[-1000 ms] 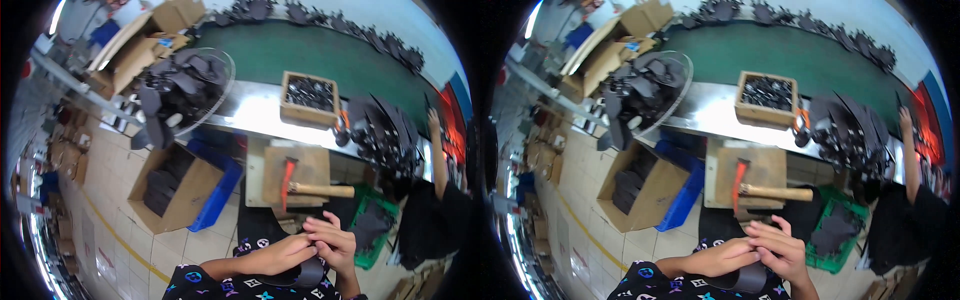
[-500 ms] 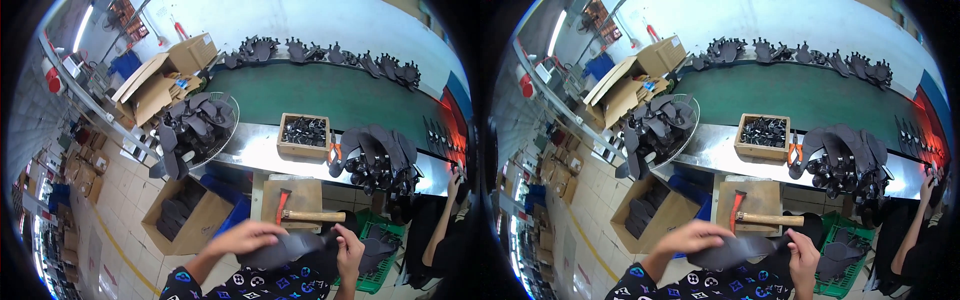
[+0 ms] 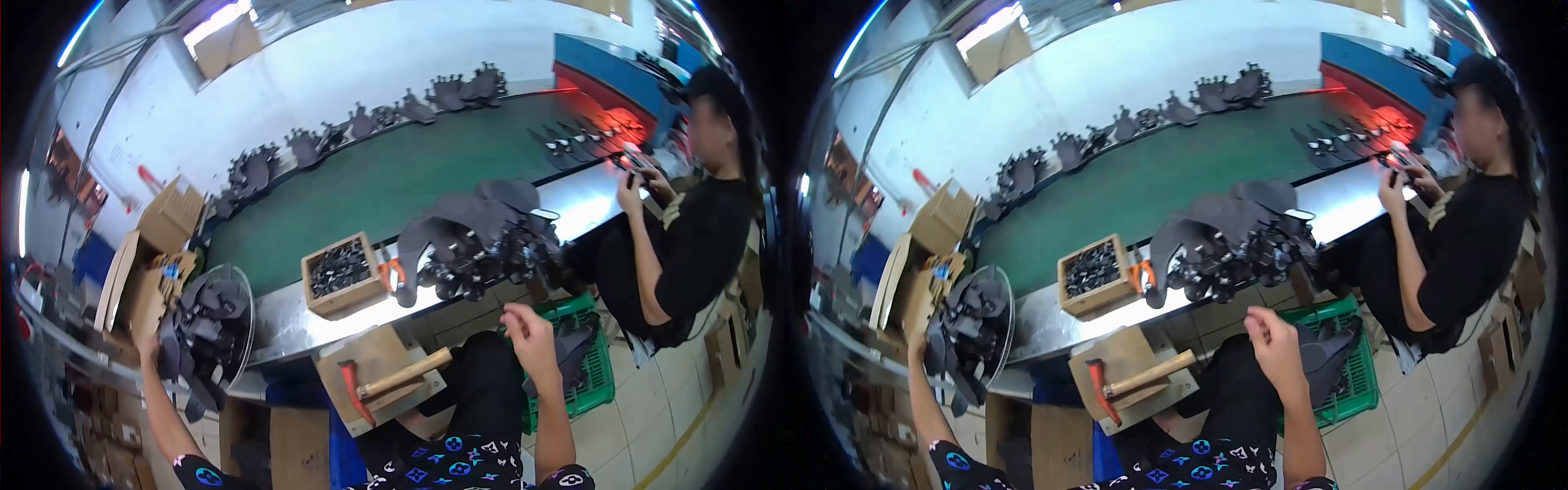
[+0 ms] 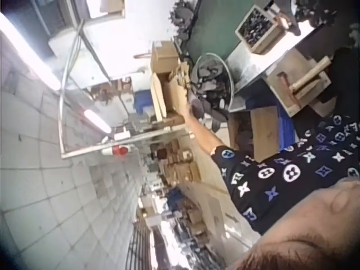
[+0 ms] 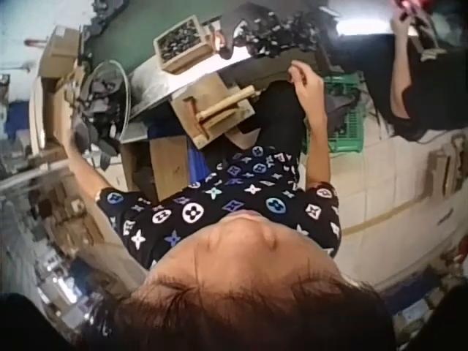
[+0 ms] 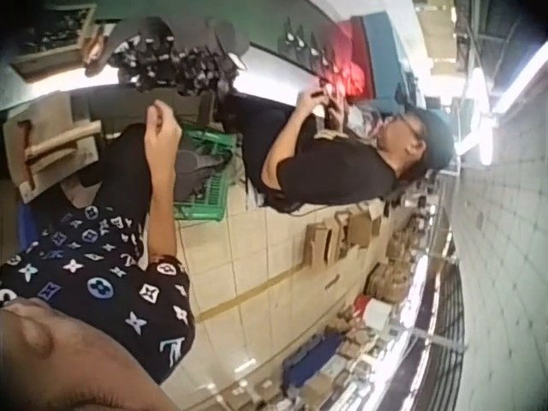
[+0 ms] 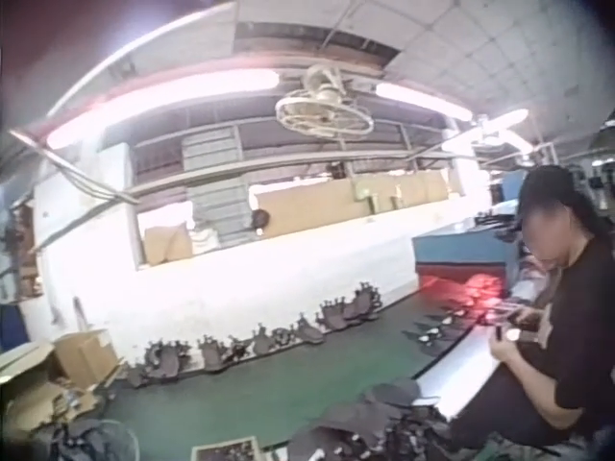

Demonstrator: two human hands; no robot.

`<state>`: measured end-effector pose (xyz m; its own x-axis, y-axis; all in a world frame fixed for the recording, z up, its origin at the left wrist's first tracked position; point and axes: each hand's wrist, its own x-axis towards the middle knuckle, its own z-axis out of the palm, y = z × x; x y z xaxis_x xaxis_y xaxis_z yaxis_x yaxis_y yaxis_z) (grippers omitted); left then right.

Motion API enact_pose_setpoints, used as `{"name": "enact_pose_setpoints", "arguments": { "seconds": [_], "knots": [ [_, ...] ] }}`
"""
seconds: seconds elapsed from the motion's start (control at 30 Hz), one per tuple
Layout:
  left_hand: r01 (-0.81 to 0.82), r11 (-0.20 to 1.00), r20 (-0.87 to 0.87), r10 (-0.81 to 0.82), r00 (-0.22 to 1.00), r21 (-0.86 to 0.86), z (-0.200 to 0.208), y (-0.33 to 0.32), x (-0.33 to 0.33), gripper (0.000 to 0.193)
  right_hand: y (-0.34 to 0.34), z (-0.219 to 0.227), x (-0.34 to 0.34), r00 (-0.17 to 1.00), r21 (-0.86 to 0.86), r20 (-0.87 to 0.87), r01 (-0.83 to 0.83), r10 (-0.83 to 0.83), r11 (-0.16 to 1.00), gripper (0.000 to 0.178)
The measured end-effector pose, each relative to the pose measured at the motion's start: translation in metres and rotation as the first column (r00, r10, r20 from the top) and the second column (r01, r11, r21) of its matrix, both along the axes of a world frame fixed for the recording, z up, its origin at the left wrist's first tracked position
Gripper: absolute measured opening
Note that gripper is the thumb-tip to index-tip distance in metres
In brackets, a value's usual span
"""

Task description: Processing shoe components using a hammer and manual assembly at a factory workbench.

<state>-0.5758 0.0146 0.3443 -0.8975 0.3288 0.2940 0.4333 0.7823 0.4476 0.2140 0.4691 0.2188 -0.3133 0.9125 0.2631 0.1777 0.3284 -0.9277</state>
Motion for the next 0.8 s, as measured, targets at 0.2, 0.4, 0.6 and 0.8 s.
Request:
{"name": "enact_pose_setpoints", "arguments": {
  "seconds": [0.2, 0.4, 0.6, 0.8],
  "knots": [
    [-0.081, 0.996, 0.107, 0.083, 0.991, -0.019, -0.011, -0.038, 0.012, 0.042, 0.109, 0.018, -0.024, 0.926, 0.356, 0.123, 0.294, -0.357, 0.887, 0.029],
    [-0.204, 0.966, -0.56, 0.08, 0.825, -0.161, -0.014, 0.033, 0.137, 0.049, 0.161, 0.039, -0.058, 0.758, 0.366, 0.646, -0.201, -0.092, 0.909, 0.034],
    [0.255, 0.946, -0.625, -0.324, 0.71, -0.201, 0.055, 0.154, 0.378, 0.039, 0.184, 0.049, -0.062, 0.787, 0.806, 0.527, -0.346, -0.319, 0.48, 0.026],
    [0.726, 0.686, -0.364, -0.69, 0.625, -0.052, 0.024, 0.224, 0.47, 0.049, 0.117, 0.109, -0.124, 0.97, 0.044, -0.139, -0.196, 0.2, 0.98, 0.045]
  ]
}}
